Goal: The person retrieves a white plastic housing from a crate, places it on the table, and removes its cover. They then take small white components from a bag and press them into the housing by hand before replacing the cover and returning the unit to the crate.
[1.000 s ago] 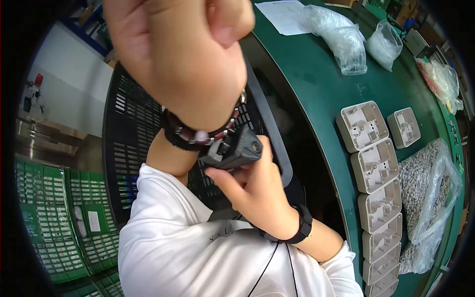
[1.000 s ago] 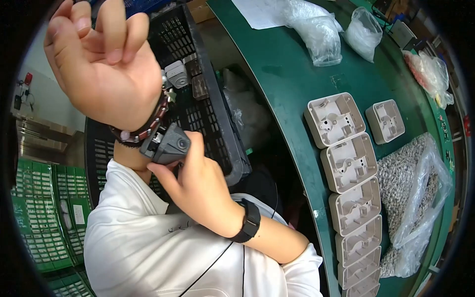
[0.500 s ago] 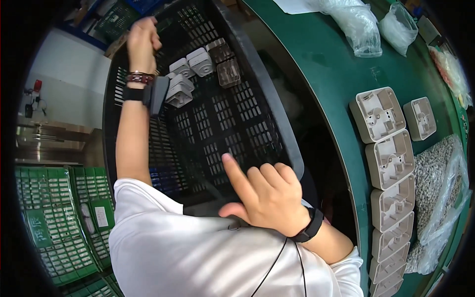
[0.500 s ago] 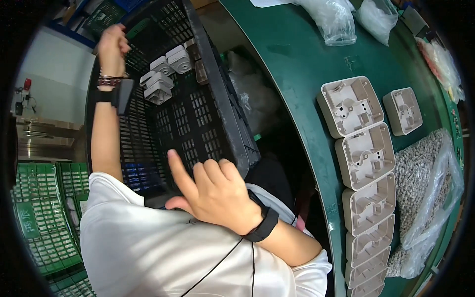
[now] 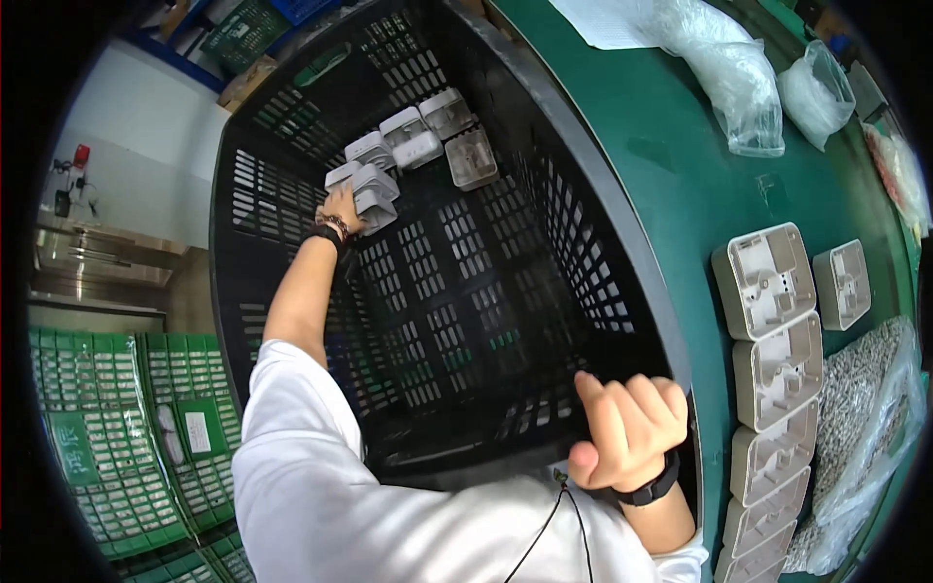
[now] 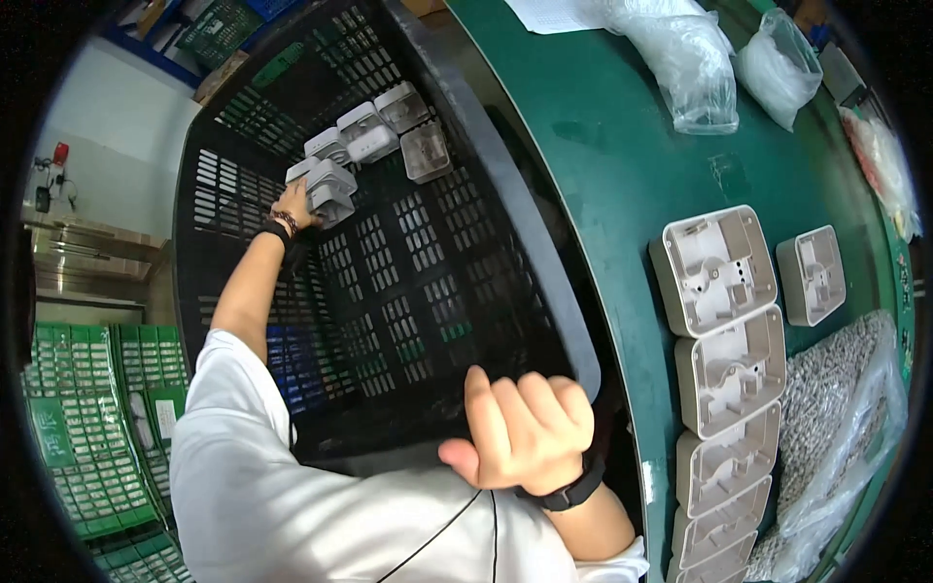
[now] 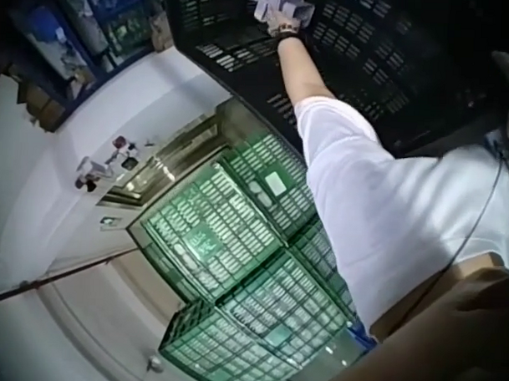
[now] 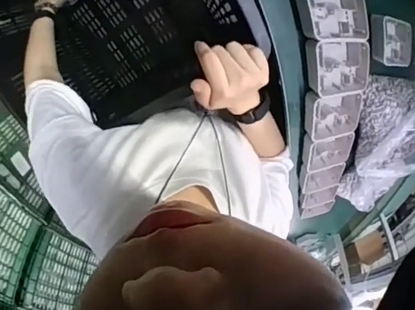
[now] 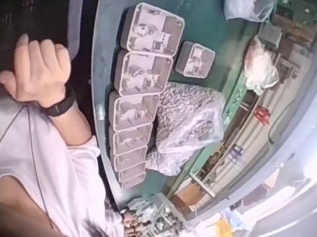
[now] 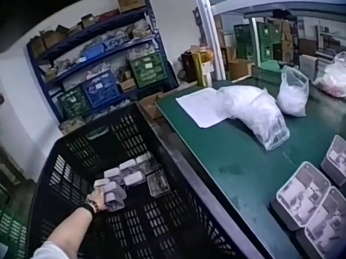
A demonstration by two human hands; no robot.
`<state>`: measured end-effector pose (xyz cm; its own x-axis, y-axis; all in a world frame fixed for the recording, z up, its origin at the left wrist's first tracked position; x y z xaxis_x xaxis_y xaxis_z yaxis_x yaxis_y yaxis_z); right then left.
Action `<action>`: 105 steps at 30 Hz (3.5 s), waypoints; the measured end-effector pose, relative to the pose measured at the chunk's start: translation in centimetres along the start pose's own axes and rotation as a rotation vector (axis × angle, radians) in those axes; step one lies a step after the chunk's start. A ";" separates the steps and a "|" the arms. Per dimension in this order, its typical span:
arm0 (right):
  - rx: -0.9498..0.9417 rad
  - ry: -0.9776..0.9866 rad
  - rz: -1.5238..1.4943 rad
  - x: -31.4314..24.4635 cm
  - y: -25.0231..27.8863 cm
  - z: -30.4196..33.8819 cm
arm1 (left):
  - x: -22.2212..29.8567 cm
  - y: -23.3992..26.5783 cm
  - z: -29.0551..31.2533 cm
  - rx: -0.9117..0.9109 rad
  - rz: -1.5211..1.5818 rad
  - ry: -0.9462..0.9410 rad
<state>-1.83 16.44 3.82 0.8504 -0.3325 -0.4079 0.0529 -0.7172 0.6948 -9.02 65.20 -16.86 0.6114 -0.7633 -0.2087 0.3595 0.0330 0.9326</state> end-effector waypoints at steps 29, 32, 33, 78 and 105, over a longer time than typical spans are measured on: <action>-0.080 0.140 -0.029 0.0 -1.4 -1.2 | -0.1 -7.9 -4.6 -0.077 -0.117 0.021; -0.003 0.145 -0.049 0.2 -0.6 -1.3 | 2.4 -10.5 -2.2 -0.115 -0.194 -0.307; 0.015 0.164 -0.071 -0.2 -0.5 -1.4 | 1.4 -12.5 -1.1 -0.122 -0.122 -0.298; 1.950 -0.712 -1.054 8.8 31.0 35.5 | 57.9 35.8 21.5 0.728 0.137 -1.639; 0.934 -0.761 -0.748 9.8 22.1 18.6 | 57.5 28.2 37.1 -0.317 1.256 -1.708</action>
<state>-2.08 -14.06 4.16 0.2758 0.2714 -0.9221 -0.2573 -0.9034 -0.3429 10.16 -1.69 8.31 -0.4463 0.0646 0.8925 0.5621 0.7963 0.2235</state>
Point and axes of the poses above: each hand's wrist, its own z-axis away from the middle knuckle, its own y-axis out of the back of the hand, x = y × z, the point moved 8 cm from there along -z, towards the middle knuckle, and after that the axes turned 12 degrees about -y, right-handed, at the moved point
